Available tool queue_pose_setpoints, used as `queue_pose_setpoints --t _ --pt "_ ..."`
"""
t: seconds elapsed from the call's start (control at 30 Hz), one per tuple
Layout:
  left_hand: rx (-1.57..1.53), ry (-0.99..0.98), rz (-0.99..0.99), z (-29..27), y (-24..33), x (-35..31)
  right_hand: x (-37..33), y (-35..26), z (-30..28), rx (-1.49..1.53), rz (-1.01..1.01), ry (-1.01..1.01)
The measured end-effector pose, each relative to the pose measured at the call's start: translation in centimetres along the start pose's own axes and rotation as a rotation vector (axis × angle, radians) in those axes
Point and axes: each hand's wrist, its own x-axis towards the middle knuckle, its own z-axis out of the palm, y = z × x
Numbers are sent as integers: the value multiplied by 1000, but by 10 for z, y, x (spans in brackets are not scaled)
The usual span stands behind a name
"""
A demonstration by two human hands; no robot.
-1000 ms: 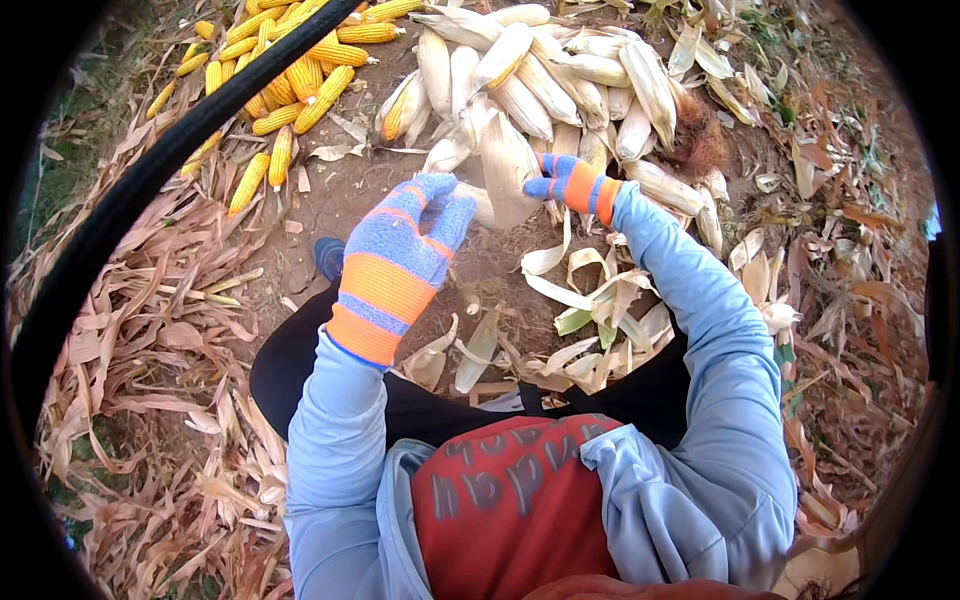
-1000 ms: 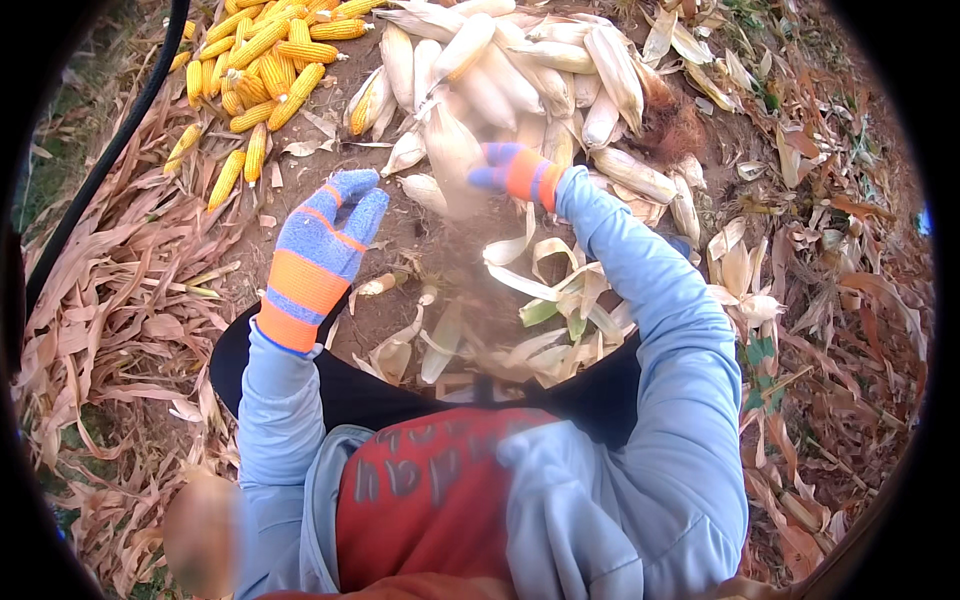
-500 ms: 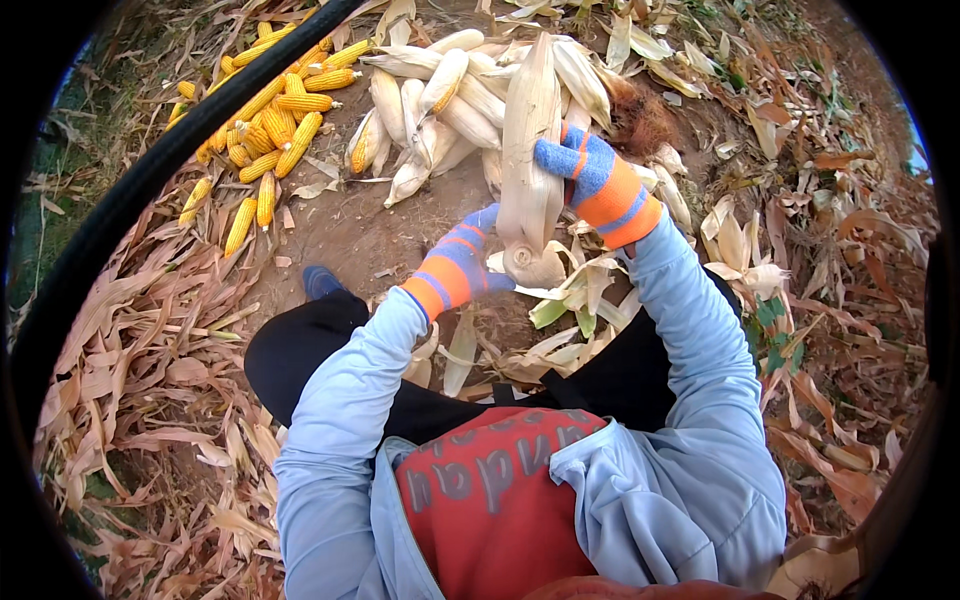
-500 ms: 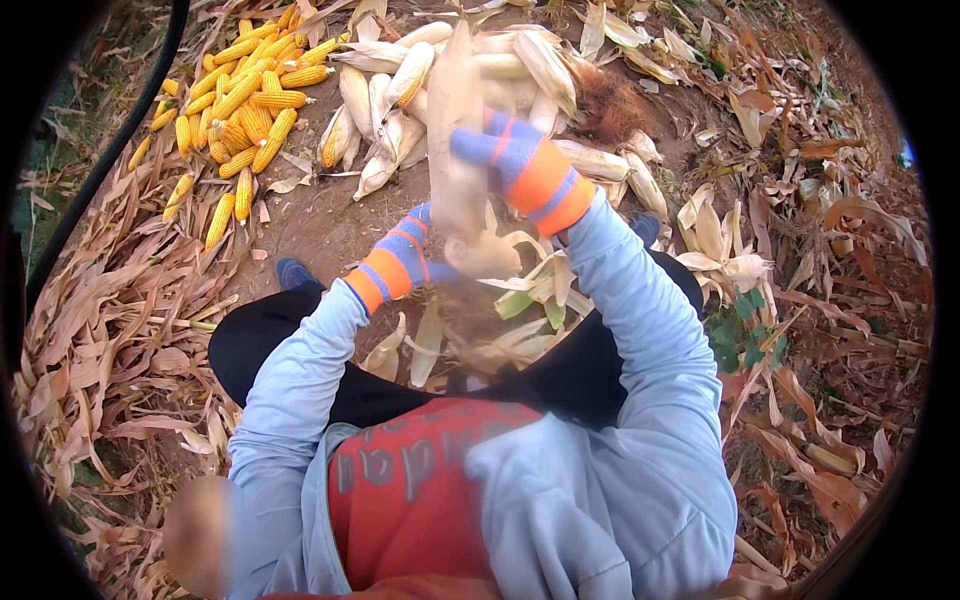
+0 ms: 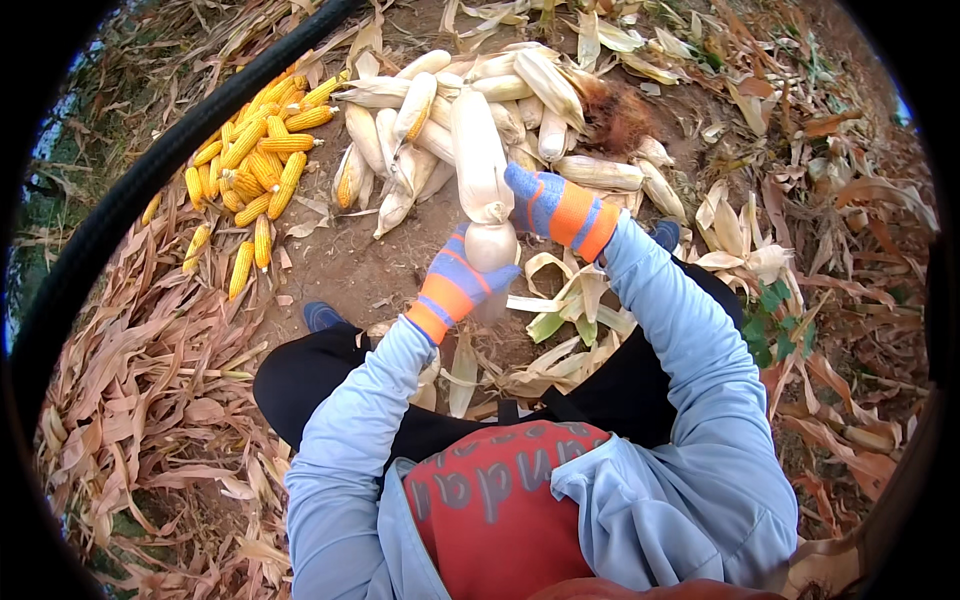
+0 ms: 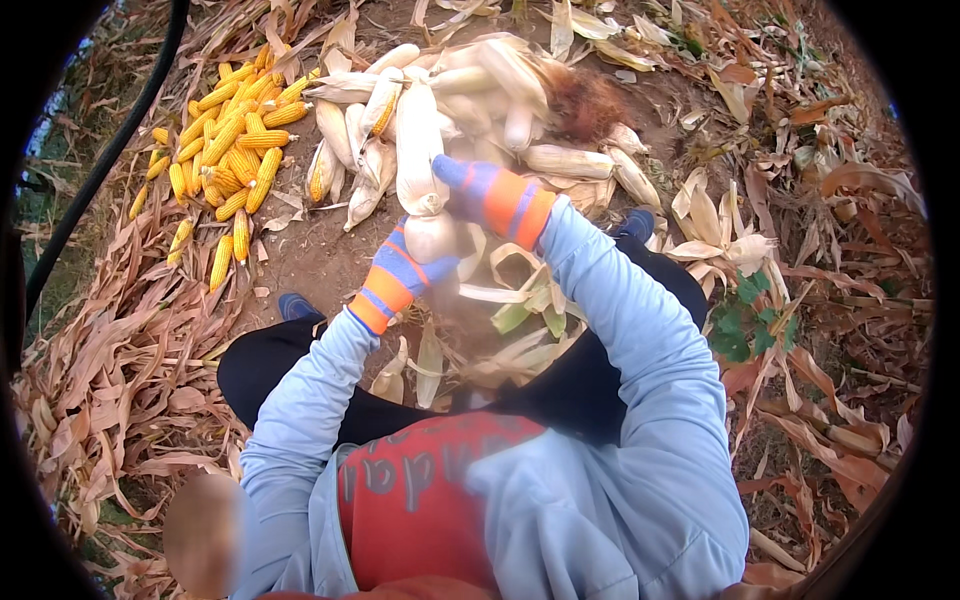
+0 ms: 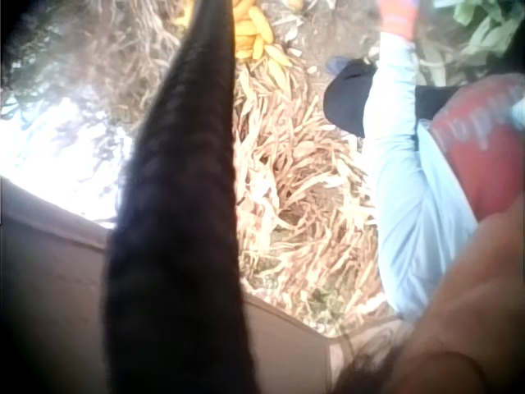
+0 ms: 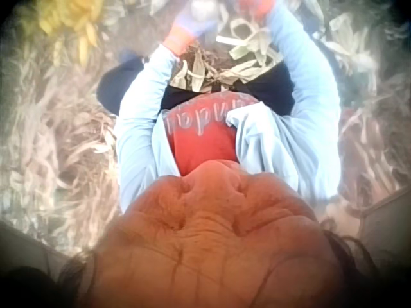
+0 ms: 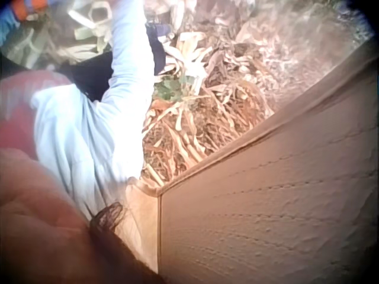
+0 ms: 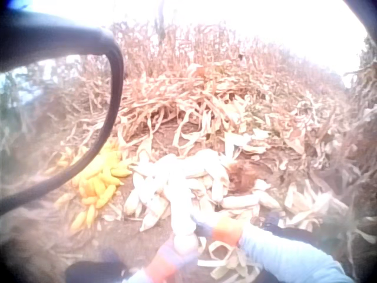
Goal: The person sits on the ground and shucks corn cobs by hand, peeling back the husks to reveal the kernels. The shucked corn is placed in a pile to the left, while the husks are discarded to the right.
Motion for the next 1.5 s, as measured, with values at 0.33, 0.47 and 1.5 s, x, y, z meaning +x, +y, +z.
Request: queue_pose_setpoints --t 0.33,0.47,1.5 --pt "114 -178 12 22 -35 -3 -6 8 24 -186 10 144" --pt "110 -38 137 25 -22 2 10 21 23 48 -159 368" --pt "-1766 316 -411 -32 34 33 3 -20 48 -298 -595 177"
